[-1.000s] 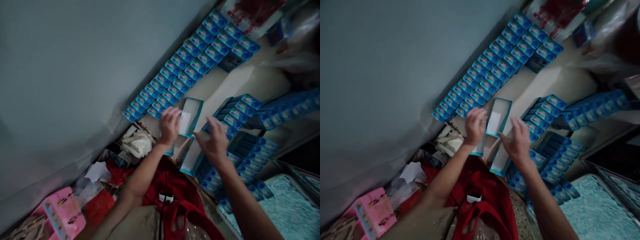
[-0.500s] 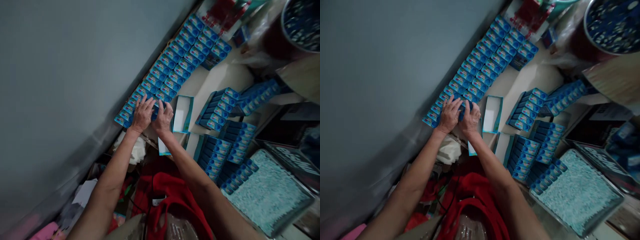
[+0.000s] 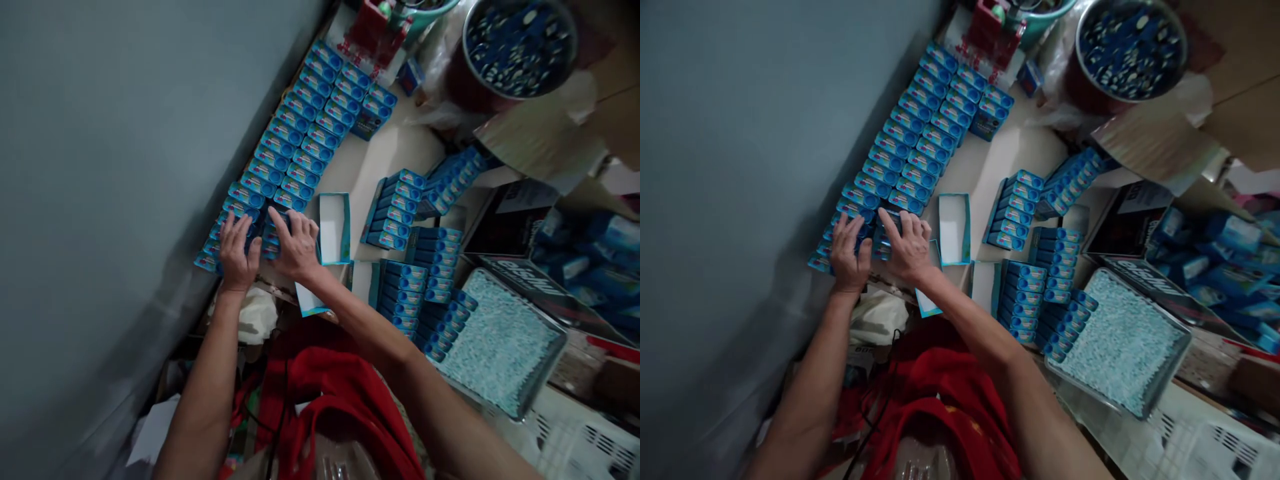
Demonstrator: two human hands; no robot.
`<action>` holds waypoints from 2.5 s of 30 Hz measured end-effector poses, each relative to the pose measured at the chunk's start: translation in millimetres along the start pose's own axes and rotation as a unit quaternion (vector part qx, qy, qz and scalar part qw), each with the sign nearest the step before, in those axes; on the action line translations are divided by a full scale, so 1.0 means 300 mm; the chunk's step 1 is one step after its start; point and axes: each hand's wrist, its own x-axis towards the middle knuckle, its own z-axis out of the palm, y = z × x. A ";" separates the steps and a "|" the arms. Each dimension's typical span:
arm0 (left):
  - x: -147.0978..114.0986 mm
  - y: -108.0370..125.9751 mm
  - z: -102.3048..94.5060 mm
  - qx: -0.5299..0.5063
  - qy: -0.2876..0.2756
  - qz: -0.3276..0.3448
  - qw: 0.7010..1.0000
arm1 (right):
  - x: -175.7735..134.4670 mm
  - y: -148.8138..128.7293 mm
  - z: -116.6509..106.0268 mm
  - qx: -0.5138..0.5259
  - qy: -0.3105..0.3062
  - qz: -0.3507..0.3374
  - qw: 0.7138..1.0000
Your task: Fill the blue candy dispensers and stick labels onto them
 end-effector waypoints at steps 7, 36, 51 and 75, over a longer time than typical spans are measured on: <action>-0.106 0.222 0.173 0.052 -0.014 -0.015 0.998 | -0.141 0.372 -0.227 0.099 0.118 -0.056 0.986; 0.334 0.139 0.190 0.110 -0.123 0.013 0.986 | 0.225 0.309 0.033 -0.029 0.001 -0.065 0.997; 0.357 0.071 0.141 0.035 -0.128 0.041 0.990 | 0.343 0.153 0.067 -0.052 0.006 0.048 0.998; -0.265 0.198 0.285 0.145 -0.167 -0.197 0.955 | -0.402 0.494 -0.030 -0.046 0.059 -0.003 0.997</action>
